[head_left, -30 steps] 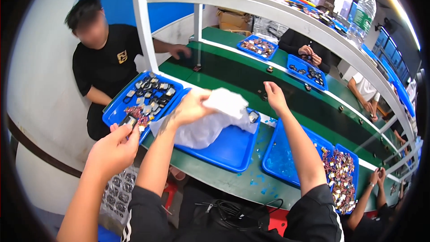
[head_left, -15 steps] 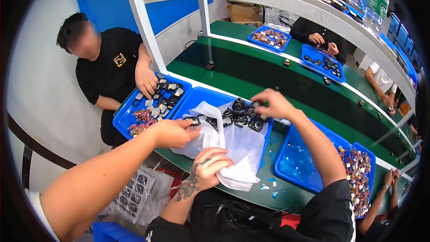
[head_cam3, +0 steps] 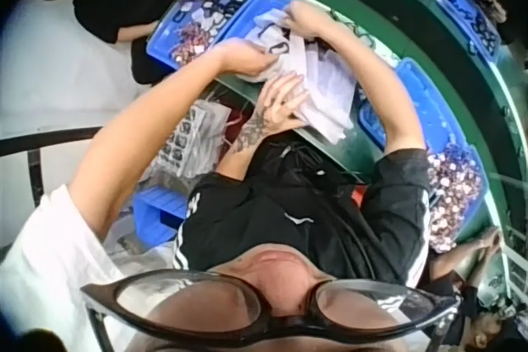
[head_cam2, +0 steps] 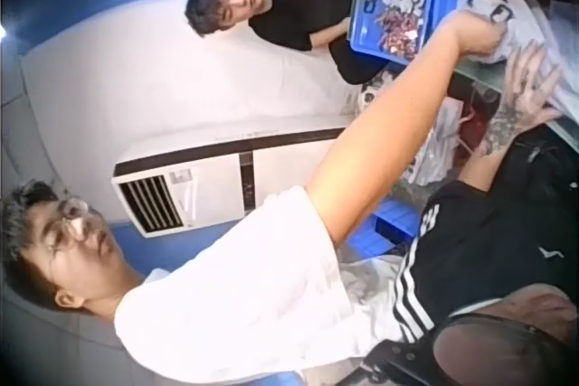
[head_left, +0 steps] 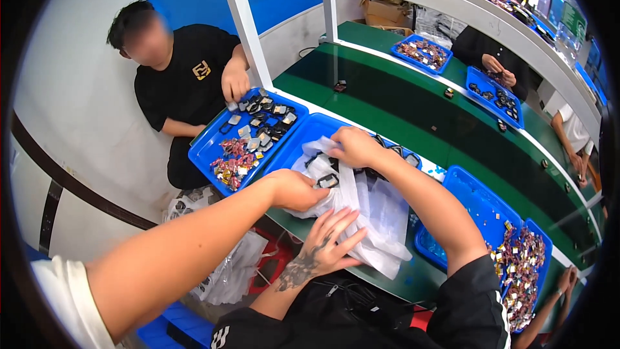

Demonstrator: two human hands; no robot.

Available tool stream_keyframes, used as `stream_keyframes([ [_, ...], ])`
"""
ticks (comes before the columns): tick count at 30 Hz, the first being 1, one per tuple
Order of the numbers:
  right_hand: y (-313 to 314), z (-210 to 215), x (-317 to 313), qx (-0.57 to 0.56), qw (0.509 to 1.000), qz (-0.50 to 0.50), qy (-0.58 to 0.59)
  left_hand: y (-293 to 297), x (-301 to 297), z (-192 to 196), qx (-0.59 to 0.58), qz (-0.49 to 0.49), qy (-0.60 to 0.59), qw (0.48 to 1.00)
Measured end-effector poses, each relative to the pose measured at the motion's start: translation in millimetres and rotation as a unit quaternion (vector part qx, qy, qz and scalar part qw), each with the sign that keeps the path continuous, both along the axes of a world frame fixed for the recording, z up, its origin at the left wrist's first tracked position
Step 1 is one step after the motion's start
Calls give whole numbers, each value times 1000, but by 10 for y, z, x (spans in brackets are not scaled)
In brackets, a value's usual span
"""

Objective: Assembling or inspecting small electronic components on a factory line, including cutting open a packaged tray and sorting components into trays.

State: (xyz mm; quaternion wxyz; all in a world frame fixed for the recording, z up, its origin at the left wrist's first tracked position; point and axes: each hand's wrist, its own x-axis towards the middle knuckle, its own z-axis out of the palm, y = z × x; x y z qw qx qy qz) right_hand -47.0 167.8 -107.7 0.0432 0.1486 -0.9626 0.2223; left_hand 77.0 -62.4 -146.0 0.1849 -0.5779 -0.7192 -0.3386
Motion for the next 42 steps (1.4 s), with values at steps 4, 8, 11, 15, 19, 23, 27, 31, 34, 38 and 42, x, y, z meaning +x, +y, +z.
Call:
stream_keyframes([
  [4, 162, 110, -139, -98, 991, -70, 53, -252, -160, -142, -8, 150, -1, 989],
  [8, 85, 295, -245, -118, 992, -27, 26, -242, -267, 57, -44, 216, 27, 975],
  [11, 51, 254, -268, -132, 991, -12, 15, -299, -397, 38, -79, 251, -24, 964],
  [15, -31, 391, -283, -135, 990, 6, -27, -377, -671, -85, -20, 223, -29, 974],
  [19, -45, 475, -426, -112, 993, 39, -27, -197, -945, 538, 181, 203, -298, 915],
  [23, -302, 621, -542, -197, 978, 26, -65, -51, -1685, 657, 360, 141, -301, 871],
  [27, -86, 655, -610, -236, 968, -62, -56, 428, -1725, 454, 225, 184, -293, 911],
  [31, -127, 783, -525, -290, 951, -11, -105, 692, -1747, 229, 229, 209, -322, 894],
  [34, -242, 856, -412, -321, 947, 22, -9, 809, -2026, 241, 432, 97, -411, 797],
  [38, -32, 950, 36, -302, 948, -52, 83, 911, -1939, 813, 394, 182, -224, 873],
  [42, 79, 661, 396, -295, 955, 13, 7, 1084, -2093, 1360, 384, 158, -96, 904],
])
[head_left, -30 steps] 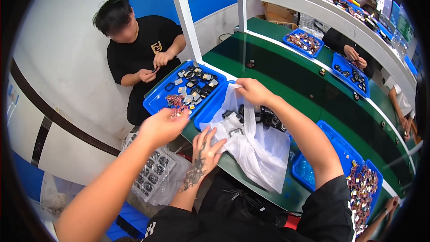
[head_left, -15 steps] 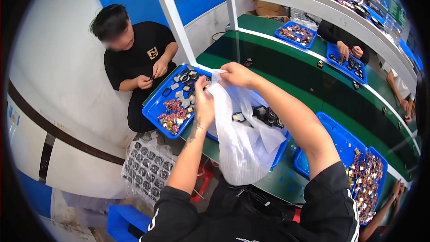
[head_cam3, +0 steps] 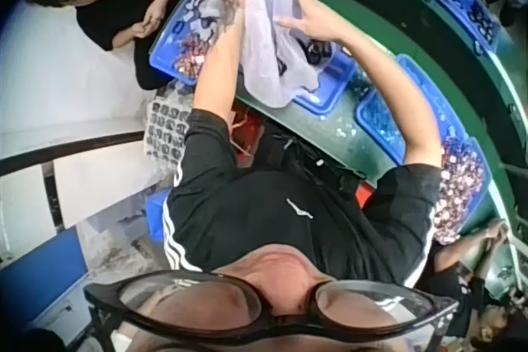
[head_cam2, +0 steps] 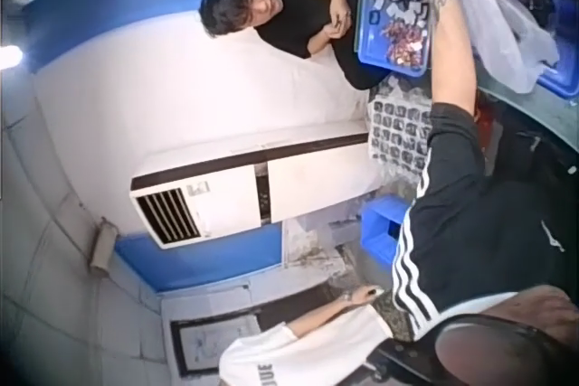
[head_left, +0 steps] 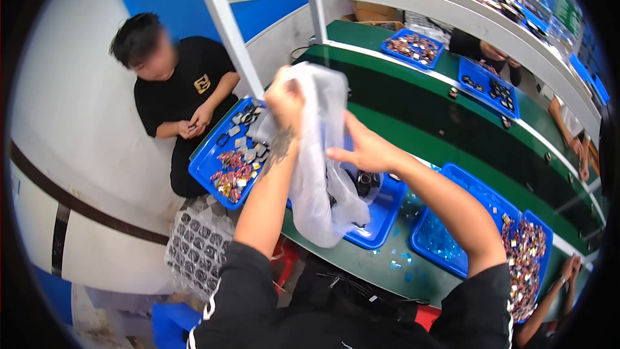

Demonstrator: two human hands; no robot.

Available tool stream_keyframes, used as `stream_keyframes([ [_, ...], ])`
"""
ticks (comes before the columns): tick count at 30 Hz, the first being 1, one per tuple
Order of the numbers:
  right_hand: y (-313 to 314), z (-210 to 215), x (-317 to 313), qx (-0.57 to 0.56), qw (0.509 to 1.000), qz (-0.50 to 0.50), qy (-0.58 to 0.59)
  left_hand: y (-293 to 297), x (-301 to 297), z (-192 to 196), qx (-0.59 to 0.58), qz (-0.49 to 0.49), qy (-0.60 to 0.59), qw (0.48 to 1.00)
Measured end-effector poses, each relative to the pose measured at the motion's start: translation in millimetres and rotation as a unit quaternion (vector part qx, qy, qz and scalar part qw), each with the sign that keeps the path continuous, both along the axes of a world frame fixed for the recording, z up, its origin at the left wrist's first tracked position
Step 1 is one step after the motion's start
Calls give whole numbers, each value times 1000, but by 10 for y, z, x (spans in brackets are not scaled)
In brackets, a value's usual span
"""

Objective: Assembling or inspecting small electronic components on a factory line, including cutting open a packaged tray and sorting components into trays.

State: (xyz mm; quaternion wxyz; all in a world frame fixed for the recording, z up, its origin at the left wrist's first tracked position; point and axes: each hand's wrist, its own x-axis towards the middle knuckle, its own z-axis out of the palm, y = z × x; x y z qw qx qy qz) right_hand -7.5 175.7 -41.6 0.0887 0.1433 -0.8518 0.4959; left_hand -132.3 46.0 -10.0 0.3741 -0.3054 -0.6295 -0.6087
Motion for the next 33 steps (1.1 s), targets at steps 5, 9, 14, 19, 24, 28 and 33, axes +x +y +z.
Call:
stream_keyframes([
  [5, 127, -152, 45, -186, 981, -59, 19, 476, 147, 46, -129, -72, 203, 968],
  [9, 341, 25, 90, -202, 970, 50, -124, 382, 448, 21, -224, -135, 245, 934],
  [14, 386, -592, -234, -257, 959, -69, -96, -347, -14, -514, -107, -294, -193, 930],
  [19, 488, -358, -198, -483, 853, -41, -195, -310, -128, -1084, -293, -232, -367, 852],
  [24, 498, -292, -281, -548, 812, 10, -199, -124, -47, -1017, -152, -437, -443, 767],
  [28, 531, -472, -196, -385, 913, -79, -112, -110, -3, -792, -87, -386, -335, 855],
  [33, 547, -300, -62, -301, 943, -93, -105, -145, -8, -340, -183, -235, -205, 932],
])
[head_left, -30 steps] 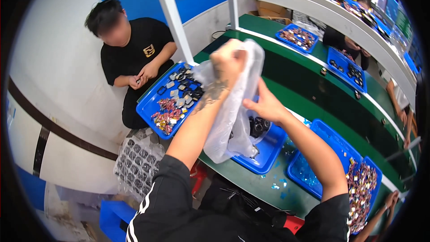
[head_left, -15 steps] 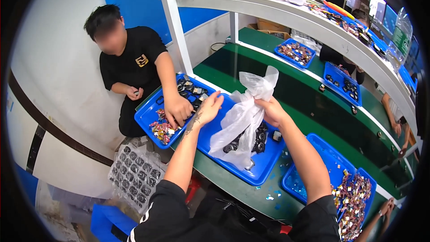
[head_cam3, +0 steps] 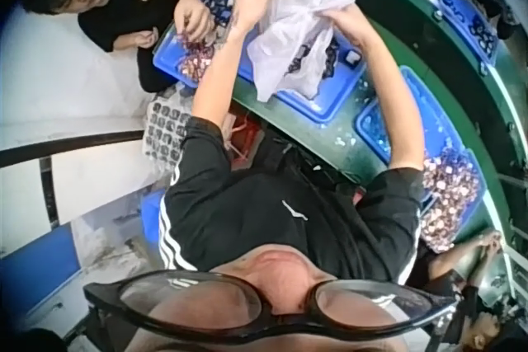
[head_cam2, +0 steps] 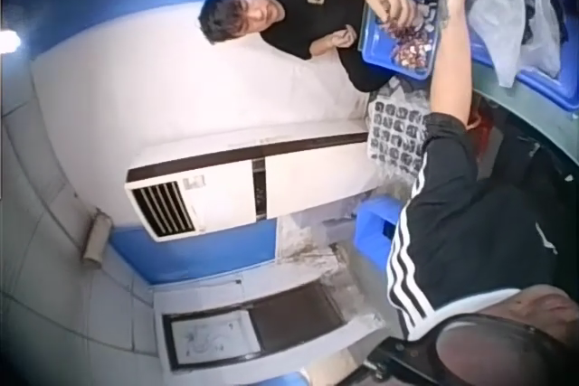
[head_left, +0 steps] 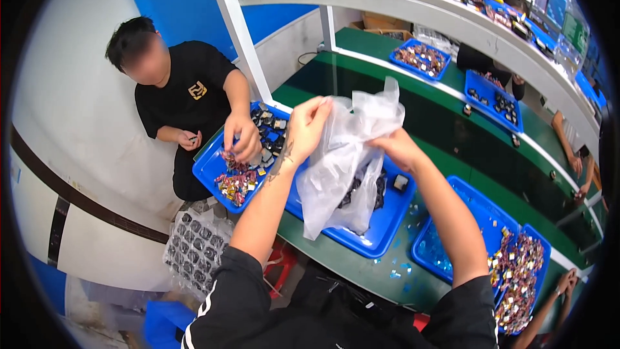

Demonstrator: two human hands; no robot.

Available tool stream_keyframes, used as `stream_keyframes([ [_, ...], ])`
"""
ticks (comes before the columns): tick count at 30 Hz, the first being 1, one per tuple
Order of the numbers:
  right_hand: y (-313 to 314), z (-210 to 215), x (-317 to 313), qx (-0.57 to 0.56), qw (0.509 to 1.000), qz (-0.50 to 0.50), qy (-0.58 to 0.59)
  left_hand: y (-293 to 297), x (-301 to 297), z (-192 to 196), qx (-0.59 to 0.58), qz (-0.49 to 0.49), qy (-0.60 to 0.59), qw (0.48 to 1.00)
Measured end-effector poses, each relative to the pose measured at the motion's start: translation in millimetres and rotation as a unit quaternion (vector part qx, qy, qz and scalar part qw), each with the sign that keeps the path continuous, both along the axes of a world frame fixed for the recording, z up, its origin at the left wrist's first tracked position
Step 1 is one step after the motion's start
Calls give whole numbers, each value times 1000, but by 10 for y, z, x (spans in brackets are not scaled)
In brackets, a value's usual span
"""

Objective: Assembling or inspecting small electronic components on a factory line, including cutting open a packaged tray and sorting components into trays.

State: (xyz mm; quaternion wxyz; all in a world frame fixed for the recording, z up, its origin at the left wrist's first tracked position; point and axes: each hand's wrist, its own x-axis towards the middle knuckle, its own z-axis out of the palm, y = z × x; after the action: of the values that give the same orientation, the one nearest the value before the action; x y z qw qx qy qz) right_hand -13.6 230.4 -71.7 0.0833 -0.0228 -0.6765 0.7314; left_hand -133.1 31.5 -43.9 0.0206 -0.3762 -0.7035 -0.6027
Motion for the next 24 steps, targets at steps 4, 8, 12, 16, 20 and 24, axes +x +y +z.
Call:
stream_keyframes([
  [4, -352, 546, 41, 40, 994, 69, 69, 138, 119, 504, -18, 36, 105, 994],
  [8, -471, 836, -204, 178, 974, 53, 133, 340, 165, 869, 45, -50, 217, 974],
  [12, -525, 880, -360, 154, 983, -22, 100, 37, 225, 839, 83, 34, 181, 979],
  [16, -237, 527, -446, 120, 985, -92, 83, -466, 1383, -594, 242, 128, 122, 954],
  [20, -242, 747, -452, -7, 985, -84, 152, -561, 1918, -852, -277, 44, 240, 929],
  [24, -537, 1323, -189, 183, 919, -66, 343, -510, 1805, -1072, -282, 88, 209, 932],
])
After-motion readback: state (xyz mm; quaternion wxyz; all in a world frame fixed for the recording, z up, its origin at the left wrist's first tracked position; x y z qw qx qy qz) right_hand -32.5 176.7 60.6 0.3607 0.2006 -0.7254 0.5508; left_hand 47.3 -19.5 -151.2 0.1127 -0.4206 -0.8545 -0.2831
